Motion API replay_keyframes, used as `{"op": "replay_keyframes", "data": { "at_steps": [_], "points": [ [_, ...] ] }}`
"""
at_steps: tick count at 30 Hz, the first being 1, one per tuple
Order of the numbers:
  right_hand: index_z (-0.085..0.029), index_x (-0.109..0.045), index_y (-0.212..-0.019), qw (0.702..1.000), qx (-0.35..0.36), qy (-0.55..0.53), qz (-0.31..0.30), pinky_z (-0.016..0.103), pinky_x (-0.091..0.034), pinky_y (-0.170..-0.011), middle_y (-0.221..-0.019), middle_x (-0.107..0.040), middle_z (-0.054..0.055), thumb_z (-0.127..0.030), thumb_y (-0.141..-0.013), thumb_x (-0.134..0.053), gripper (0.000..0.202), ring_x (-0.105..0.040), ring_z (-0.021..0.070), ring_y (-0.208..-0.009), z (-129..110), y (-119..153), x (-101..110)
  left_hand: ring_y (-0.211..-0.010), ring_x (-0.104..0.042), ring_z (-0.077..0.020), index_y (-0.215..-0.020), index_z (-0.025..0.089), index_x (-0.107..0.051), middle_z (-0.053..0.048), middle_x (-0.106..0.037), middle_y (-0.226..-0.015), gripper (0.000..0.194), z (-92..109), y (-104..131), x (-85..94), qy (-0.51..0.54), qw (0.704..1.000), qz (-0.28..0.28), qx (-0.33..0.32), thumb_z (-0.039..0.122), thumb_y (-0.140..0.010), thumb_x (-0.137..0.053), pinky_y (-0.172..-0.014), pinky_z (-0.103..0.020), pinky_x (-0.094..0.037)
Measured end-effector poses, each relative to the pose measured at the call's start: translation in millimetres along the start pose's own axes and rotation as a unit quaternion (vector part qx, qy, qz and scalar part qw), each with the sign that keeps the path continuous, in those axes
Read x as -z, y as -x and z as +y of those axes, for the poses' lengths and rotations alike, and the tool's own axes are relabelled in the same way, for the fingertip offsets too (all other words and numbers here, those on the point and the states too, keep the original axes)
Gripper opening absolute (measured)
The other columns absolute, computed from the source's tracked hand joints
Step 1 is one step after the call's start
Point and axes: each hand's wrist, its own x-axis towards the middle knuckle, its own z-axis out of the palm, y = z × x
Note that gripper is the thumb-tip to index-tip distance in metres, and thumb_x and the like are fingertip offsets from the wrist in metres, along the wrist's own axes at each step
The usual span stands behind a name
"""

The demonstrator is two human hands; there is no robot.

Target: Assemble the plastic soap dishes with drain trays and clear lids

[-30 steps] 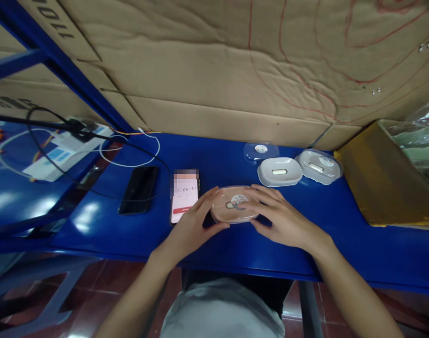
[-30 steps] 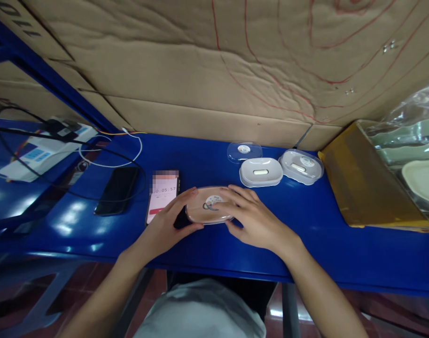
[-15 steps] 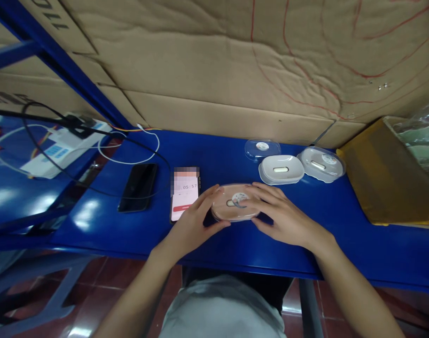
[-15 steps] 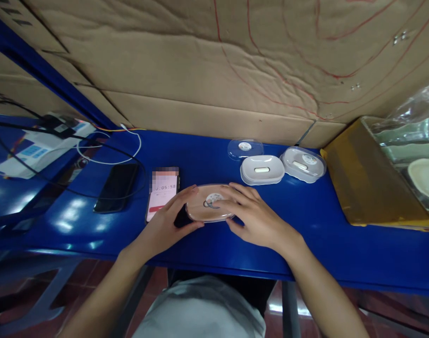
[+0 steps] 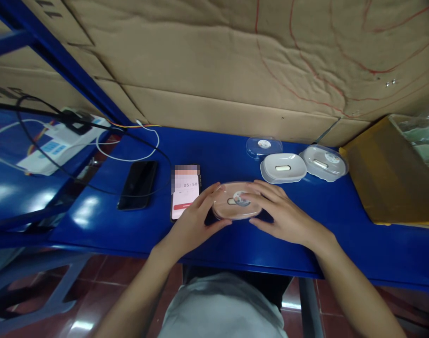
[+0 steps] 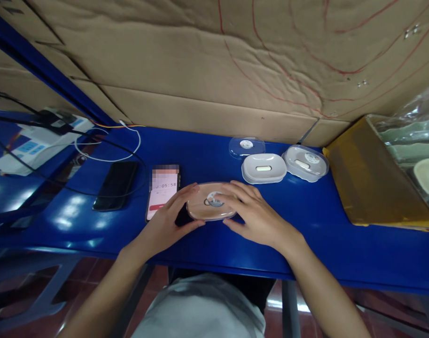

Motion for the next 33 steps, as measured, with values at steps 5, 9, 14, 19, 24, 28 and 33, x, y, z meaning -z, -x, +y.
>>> {"op": "replay_keyframes", "data": {
  "at_steps": [5,9,14,19,24,28,33],
  "points": [
    [-0.036,-0.045,-0.160,1.000,-0.002,0.009,0.015,0.062,-0.041,-0.125,-0.171,-0.039,0.008,-0.029,-0.102,-0.068,0.062,-0.034,0.0343,-0.159,-0.4,-0.5,-3.4,-0.153,-0.046,-0.0313,-0.164,0.036,-0.031,-0.011,-0.046,-0.166,0.078,0.3,0.9,0.8,0.007,1.000,0.001,0.002,0.045,-0.099,-0.074,-0.124,-0.054,-0.044],
    [-0.039,-0.046,-0.159,1.000,0.009,0.006,0.009,0.061,-0.043,-0.124,-0.172,-0.038,0.006,-0.026,-0.101,-0.069,0.064,-0.037,0.0338,-0.158,-1.3,-0.5,-2.6,-0.151,-0.050,-0.0318,-0.162,0.037,-0.034,-0.010,-0.049,-0.164,0.078,0.4,3.4,2.9,0.016,1.000,0.003,0.010,0.044,-0.097,-0.077,-0.123,-0.055,-0.046],
    [-0.044,-0.044,-0.161,1.000,0.014,-0.002,0.003,0.062,-0.042,-0.125,-0.171,-0.041,0.001,-0.025,-0.102,-0.068,0.066,-0.037,0.0330,-0.158,-2.4,1.1,-1.0,-0.149,-0.052,-0.0309,-0.160,0.036,-0.038,-0.010,-0.052,-0.161,0.080,-1.9,4.0,3.5,0.022,1.000,0.011,-0.001,0.042,-0.093,-0.082,-0.121,-0.053,-0.048],
    [-0.044,-0.046,-0.159,1.000,0.011,-0.012,-0.011,0.063,-0.038,-0.127,-0.170,-0.042,-0.001,-0.026,-0.105,-0.064,0.060,-0.034,0.0322,-0.159,-2.3,2.5,0.7,-0.148,-0.053,-0.0310,-0.157,0.035,-0.039,-0.010,-0.055,-0.158,0.083,-1.1,1.1,3.3,0.017,1.000,0.009,0.001,0.043,-0.090,-0.086,-0.121,-0.052,-0.049],
    [-0.046,-0.046,-0.159,1.000,0.017,-0.022,-0.010,0.062,-0.038,-0.127,-0.171,-0.040,-0.003,-0.024,-0.104,-0.065,0.062,-0.034,0.0307,-0.159,-1.1,3.1,4.1,-0.144,-0.058,-0.0315,-0.155,0.036,-0.038,-0.009,-0.057,-0.155,0.082,1.7,0.0,3.7,0.022,1.000,-0.013,0.018,0.043,-0.089,-0.086,-0.118,-0.052,-0.051],
    [-0.045,-0.048,-0.158,1.000,0.016,-0.016,-0.010,0.061,-0.037,-0.128,-0.171,-0.040,-0.004,-0.025,-0.103,-0.068,0.062,-0.034,0.0302,-0.159,-1.3,2.8,4.8,-0.146,-0.056,-0.0315,-0.158,0.036,-0.036,-0.010,-0.055,-0.158,0.081,2.0,1.1,3.3,0.016,1.000,-0.018,0.017,0.043,-0.092,-0.083,-0.120,-0.053,-0.048],
    [-0.041,-0.049,-0.158,1.000,0.011,-0.005,0.007,0.060,-0.040,-0.128,-0.170,-0.043,-0.001,-0.025,-0.104,-0.066,0.059,-0.037,0.0303,-0.158,-1.0,0.2,-0.4,-0.152,-0.047,-0.0320,-0.159,0.033,-0.033,-0.012,-0.045,-0.165,0.077,6.8,-2.2,5.1,-0.017,1.000,-0.018,0.007,0.035,-0.096,-0.077,-0.123,-0.054,-0.045]
  ]
}}
